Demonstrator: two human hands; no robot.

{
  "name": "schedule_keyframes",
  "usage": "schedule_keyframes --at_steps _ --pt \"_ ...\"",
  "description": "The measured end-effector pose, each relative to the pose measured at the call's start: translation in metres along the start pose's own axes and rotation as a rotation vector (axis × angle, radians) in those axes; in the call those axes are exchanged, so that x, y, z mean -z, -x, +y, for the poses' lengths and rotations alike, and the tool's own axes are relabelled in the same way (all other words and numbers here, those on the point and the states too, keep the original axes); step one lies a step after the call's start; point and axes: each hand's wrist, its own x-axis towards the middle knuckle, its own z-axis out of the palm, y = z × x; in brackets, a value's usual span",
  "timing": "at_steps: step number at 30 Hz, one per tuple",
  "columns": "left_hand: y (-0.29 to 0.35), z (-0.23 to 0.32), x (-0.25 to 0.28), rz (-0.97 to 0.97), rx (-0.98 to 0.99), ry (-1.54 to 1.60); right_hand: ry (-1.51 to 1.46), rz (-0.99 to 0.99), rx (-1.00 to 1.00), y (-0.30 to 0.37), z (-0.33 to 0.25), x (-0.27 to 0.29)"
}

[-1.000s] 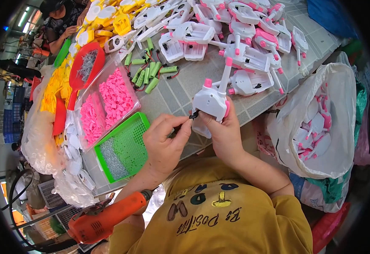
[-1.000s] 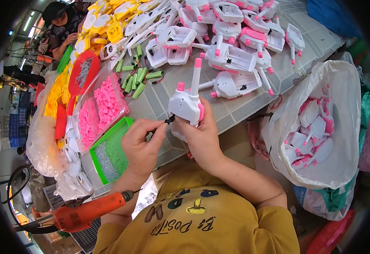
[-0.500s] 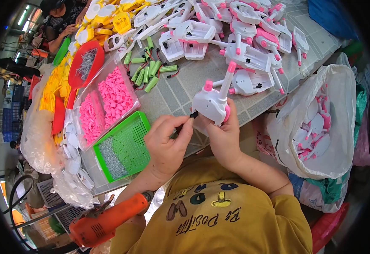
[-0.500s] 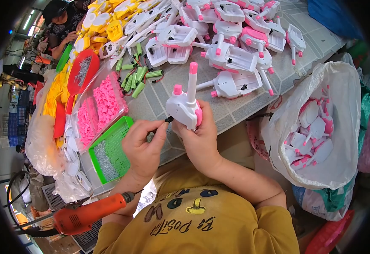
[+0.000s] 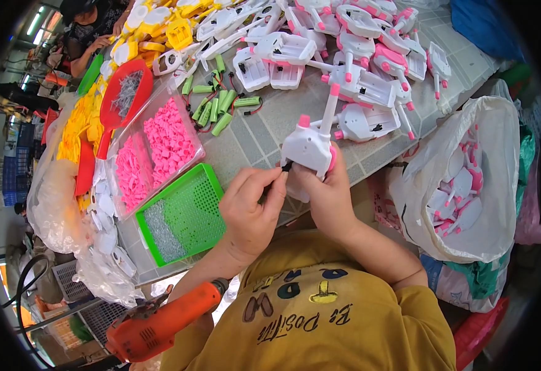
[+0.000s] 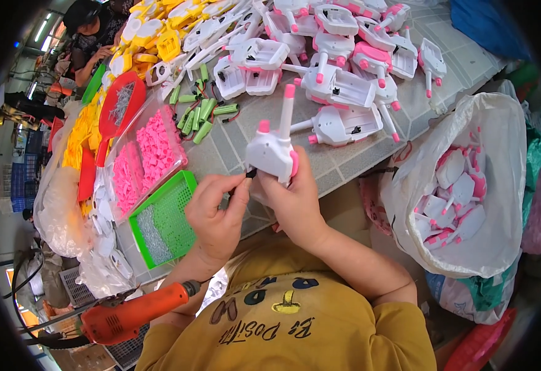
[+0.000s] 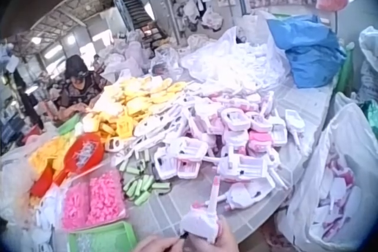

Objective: Assembling plastic toy walkie-talkies by inserting internal components and closing the battery compartments.

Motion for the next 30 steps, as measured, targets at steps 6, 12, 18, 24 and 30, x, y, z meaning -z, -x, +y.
schedule_keyframes --at_steps 6,12,18,24,30 --pt "0.005 -0.003 -0.001 -0.113 -0.030 -0.006 -0.426 -0.060 -0.290 -0.015 -0.015 0.004" --pt "0.015 -0.018 0.004 -0.449 0.383 0.428 -0.456 -0.141 -0.282 -0.023 -0.022 0.012" --pt "0.013 -0.026 0.020 -0.264 0.503 0.532 -0.073 -0.035 -0.027 -0.027 -0.003 0.017" --pt "-0.008 -0.010 0.022 -0.207 0.415 0.599 0.305 -0.168 0.113 -0.017 -0.005 0.009" --pt "-0.023 -0.008 0.015 -0.309 0.328 0.362 -0.242 -0.280 -0.383 -0.012 -0.019 0.011"
